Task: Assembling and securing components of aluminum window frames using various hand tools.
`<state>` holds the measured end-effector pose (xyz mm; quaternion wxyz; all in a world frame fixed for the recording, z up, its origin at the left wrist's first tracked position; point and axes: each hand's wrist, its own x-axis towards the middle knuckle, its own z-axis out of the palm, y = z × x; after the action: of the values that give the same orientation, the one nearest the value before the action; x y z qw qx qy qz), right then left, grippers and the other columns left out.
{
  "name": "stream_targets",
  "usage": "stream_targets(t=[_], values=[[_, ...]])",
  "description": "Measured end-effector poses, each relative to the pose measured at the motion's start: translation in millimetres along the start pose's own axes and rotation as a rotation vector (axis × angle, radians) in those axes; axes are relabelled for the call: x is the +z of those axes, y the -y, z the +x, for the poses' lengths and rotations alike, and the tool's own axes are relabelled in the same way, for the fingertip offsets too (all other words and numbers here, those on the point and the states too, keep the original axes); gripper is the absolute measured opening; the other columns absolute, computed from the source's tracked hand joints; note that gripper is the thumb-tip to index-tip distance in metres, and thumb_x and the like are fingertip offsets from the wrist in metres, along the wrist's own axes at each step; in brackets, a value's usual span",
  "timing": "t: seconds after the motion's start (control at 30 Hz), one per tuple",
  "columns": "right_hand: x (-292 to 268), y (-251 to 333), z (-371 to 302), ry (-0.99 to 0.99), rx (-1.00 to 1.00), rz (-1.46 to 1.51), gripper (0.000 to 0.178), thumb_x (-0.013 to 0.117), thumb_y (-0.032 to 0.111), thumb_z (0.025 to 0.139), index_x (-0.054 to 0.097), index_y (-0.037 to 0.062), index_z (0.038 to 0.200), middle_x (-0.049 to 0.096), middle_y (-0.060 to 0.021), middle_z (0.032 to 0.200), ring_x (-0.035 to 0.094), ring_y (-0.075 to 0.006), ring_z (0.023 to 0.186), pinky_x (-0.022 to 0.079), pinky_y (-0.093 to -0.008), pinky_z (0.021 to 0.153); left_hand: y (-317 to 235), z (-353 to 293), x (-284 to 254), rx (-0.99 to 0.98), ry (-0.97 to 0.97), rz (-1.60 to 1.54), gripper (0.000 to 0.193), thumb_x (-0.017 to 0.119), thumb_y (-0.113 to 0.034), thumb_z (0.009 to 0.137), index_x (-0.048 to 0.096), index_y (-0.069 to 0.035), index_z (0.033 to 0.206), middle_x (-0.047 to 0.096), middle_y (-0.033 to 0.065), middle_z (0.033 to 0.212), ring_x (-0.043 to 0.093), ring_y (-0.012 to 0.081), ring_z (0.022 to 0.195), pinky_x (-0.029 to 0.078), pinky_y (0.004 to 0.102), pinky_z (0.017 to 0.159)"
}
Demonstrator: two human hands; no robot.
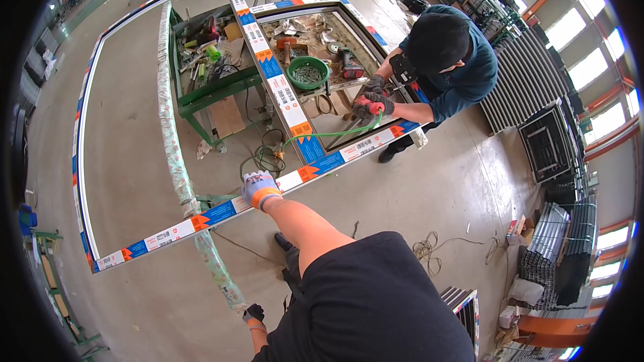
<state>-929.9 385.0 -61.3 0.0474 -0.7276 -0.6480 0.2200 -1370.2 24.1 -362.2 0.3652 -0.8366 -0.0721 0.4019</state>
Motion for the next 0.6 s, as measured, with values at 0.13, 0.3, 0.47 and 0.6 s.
stream_targets(t=[0.13, 0.3, 0.47, 0.6], values=[[0.8, -4.9, 0.5, 0.011, 0.018, -0.002, 0.032, 0.049, 0.030, 0.090, 0.064, 0.0062, 0.105, 0.068, -0.0156, 0.106, 0.062, -0.0324, 0.104, 0.044, -0.0431, 0.092, 11.7, 3.6, -1.3, -0.018, -0.056, -0.027, 0.035, 0.073, -0.030, 0.061, 0.053, -0.017, 0.086, 0.055, 0.0087, 0.094, 0.053, 0.0304, 0.093, 0.046, 0.0418, 0.068], [-1.3, -0.7, -0.3, 0.003, 0.006, 0.002, 0.032, 0.049, 0.030, 0.090, 0.064, 0.0060, 0.105, 0.068, -0.0160, 0.106, 0.062, -0.0326, 0.103, 0.044, -0.0434, 0.092, 17.1, 0.9, 5.9, 0.121, 0.185, -0.753, 0.034, 0.072, -0.030, 0.062, 0.053, -0.017, 0.087, 0.055, 0.0091, 0.095, 0.053, 0.0306, 0.094, 0.047, 0.0417, 0.069], [-0.7, -0.8, -0.3, 0.003, 0.013, 0.009, 0.032, 0.049, 0.030, 0.090, 0.064, 0.0059, 0.105, 0.068, -0.0159, 0.105, 0.062, -0.0326, 0.104, 0.044, -0.0433, 0.093, 22.8, 0.5, 9.0, 0.059, 0.188, -0.885, 0.034, 0.072, -0.030, 0.063, 0.054, -0.017, 0.088, 0.055, 0.0096, 0.095, 0.054, 0.0308, 0.094, 0.048, 0.0419, 0.069], [2.4, -1.8, 1.1, -0.003, 0.013, -0.006, 0.032, 0.050, 0.030, 0.090, 0.064, 0.0058, 0.106, 0.067, -0.0157, 0.106, 0.061, -0.0324, 0.104, 0.044, -0.0432, 0.093, 20.1, 1.0, 10.8, 0.078, 0.194, -0.854, 0.035, 0.072, -0.029, 0.062, 0.054, -0.016, 0.088, 0.055, 0.0097, 0.095, 0.054, 0.0308, 0.094, 0.048, 0.0420, 0.069]])
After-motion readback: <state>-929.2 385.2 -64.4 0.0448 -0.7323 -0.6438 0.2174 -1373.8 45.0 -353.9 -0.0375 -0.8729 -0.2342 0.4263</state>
